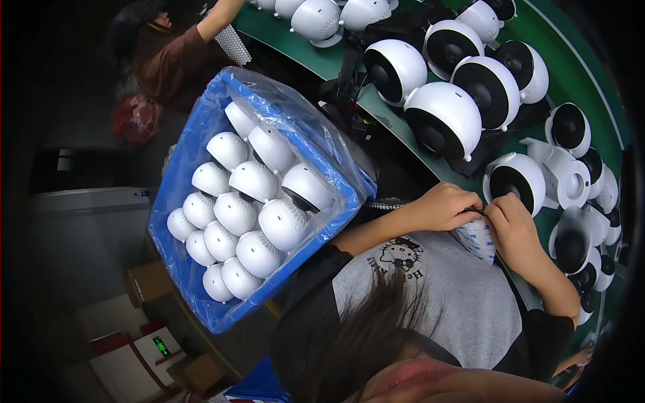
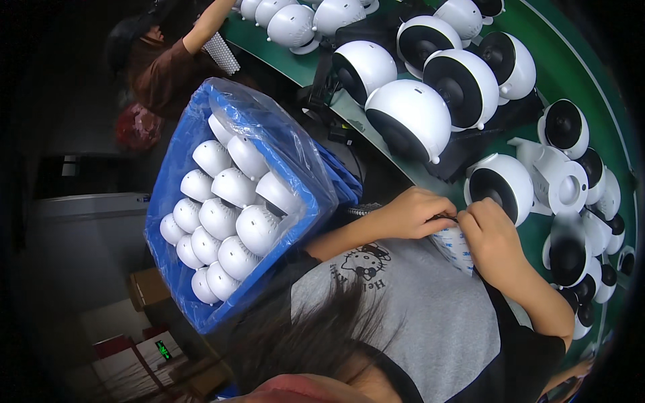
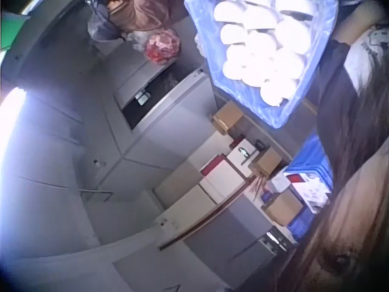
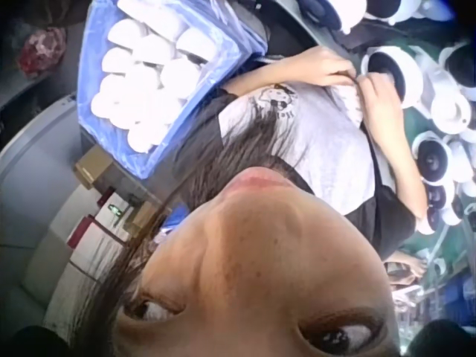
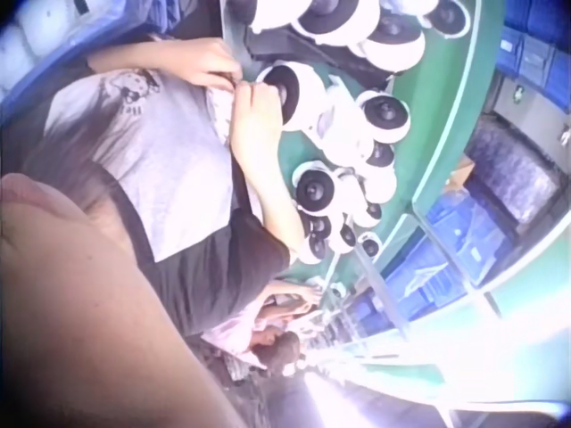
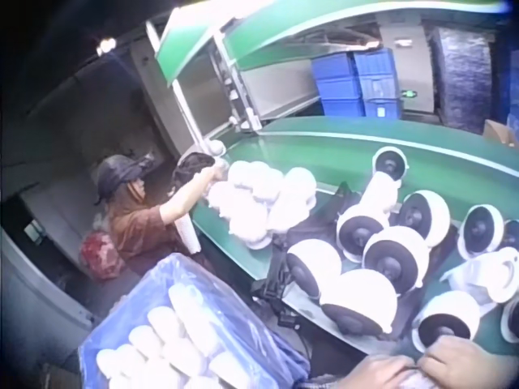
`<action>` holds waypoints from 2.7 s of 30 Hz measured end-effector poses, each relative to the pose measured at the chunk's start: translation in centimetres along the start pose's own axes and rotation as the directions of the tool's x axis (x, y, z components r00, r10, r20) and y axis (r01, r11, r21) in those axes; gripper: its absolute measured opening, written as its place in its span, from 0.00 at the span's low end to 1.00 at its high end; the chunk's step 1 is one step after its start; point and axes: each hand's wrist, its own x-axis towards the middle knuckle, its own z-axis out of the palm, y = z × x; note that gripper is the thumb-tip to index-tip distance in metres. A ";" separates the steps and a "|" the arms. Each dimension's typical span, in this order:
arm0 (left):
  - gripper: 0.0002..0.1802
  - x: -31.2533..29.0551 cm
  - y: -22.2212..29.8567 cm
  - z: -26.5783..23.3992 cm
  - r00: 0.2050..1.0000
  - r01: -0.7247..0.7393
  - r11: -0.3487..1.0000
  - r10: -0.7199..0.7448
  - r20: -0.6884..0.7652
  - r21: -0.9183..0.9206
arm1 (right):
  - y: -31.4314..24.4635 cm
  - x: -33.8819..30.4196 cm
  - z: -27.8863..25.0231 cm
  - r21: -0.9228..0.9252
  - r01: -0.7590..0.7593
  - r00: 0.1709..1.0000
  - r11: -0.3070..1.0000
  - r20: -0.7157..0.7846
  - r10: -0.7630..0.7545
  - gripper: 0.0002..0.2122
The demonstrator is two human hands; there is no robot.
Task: Peeling stickers from a sheet and applying them to security camera domes on an assembly line.
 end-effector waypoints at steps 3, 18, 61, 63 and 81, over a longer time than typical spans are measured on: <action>0.10 0.1 0.3 -0.1 0.999 0.050 0.998 -0.050 0.006 -0.032 | 0.2 -0.3 -0.2 -0.006 0.003 0.999 1.000 0.035 -0.003 0.13; 0.05 -1.2 -1.5 0.7 0.914 0.404 0.899 -0.403 0.040 -0.172 | 4.9 -3.9 -6.1 0.050 -0.339 0.869 0.939 -0.367 0.333 0.07; 0.06 -0.5 -2.9 -0.1 0.891 0.451 0.870 -0.451 0.048 -0.196 | 14.8 -5.8 -7.0 0.752 -0.337 0.661 0.567 -0.240 0.711 0.09; 0.06 -0.3 -2.8 -0.3 0.892 0.449 0.870 -0.449 0.049 -0.203 | 14.7 -5.5 -7.3 0.751 -0.385 0.645 0.537 -0.197 0.738 0.10; 0.05 0.5 -0.8 -1.5 0.962 0.271 0.954 -0.274 -0.004 -0.130 | 1.6 1.4 2.1 -0.189 0.009 0.978 0.982 -0.202 -0.048 0.08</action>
